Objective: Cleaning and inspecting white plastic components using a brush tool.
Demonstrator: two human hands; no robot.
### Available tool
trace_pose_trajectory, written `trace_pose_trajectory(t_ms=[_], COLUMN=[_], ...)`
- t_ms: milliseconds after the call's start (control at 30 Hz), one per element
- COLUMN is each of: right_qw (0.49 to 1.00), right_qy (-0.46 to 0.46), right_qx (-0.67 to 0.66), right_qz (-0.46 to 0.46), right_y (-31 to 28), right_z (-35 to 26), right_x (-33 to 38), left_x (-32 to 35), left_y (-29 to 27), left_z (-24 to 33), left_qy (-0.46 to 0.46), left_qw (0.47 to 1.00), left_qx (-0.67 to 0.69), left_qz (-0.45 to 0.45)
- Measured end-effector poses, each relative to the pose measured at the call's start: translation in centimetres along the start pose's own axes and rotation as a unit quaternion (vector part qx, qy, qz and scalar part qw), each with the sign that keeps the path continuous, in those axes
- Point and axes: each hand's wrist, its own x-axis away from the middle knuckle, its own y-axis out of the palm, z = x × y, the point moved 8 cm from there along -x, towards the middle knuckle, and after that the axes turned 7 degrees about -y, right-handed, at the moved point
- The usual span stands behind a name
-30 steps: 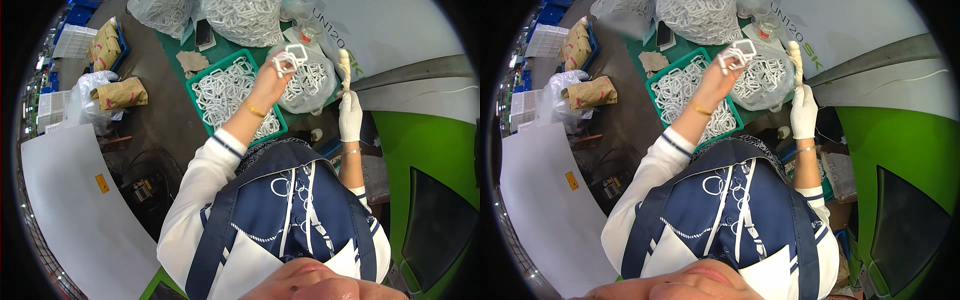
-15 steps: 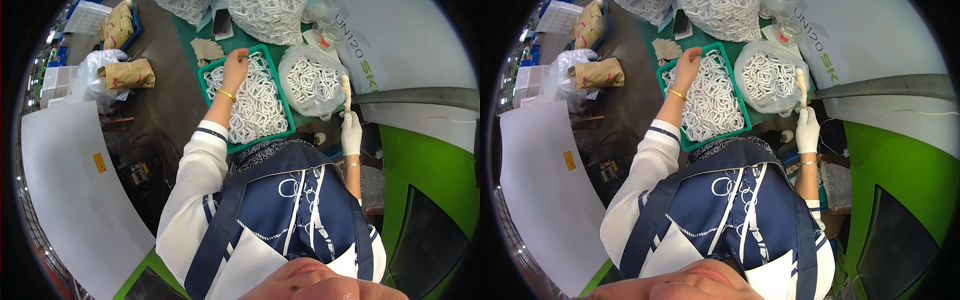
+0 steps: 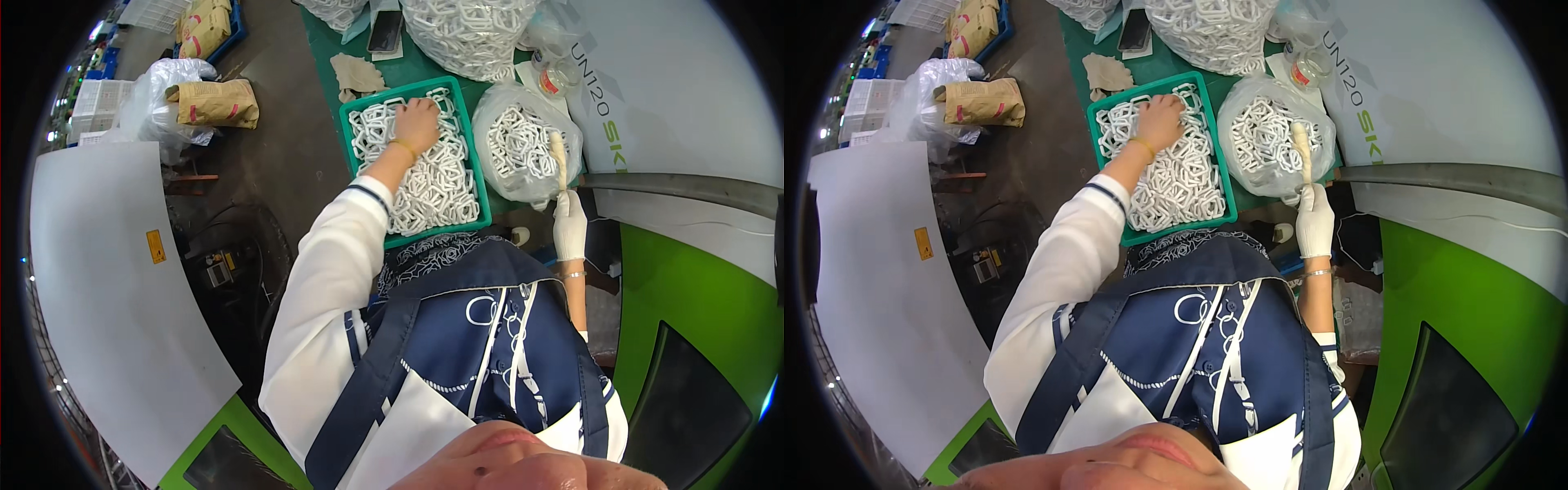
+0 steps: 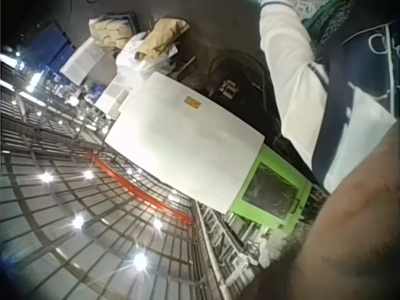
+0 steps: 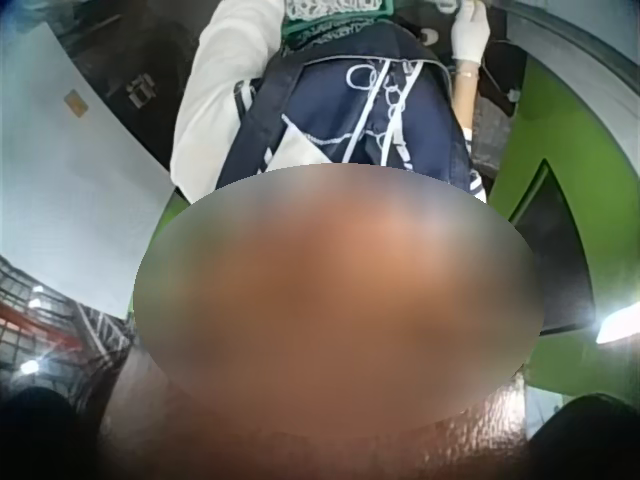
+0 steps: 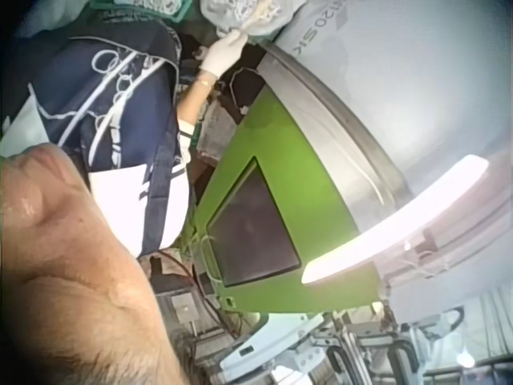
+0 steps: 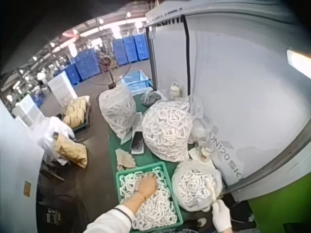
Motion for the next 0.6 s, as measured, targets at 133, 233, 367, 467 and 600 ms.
trace_pose_trajectory(t_ms=[133, 233, 367, 467, 600], right_qw=[1.0, 1.0, 0.999, 1.0, 0.999], right_qy=[-0.005, -0.005, 0.031, 0.024, 0.006], right_qx=[-0.009, -0.009, -0.015, -0.011, -0.033], right_qz=[-0.014, -0.01, -0.019, -0.014, -0.028], right_y=[1.2, 1.1, 0.3, 0.5, 1.2], right_z=[-0.7, -0.3, 0.2, 1.4, 0.4], right_x=[-0.1, 0.0, 0.3, 0.0, -0.5], left_x=[-0.3, -0.3, -0.1, 1.2, 3.9], left_y=[1.2, 0.6, -3.6, -6.3, -5.6], left_z=[1.2, 1.1, -3.4, -7.8, -10.7], left_qy=[-0.014, -0.008, -0.106, -0.103, -0.142], left_qw=[0.998, 0.998, 0.971, 0.975, 0.986], left_qx=[-0.055, -0.051, 0.203, 0.191, 0.079], left_qz=[0.019, 0.026, 0.065, 0.056, -0.028])
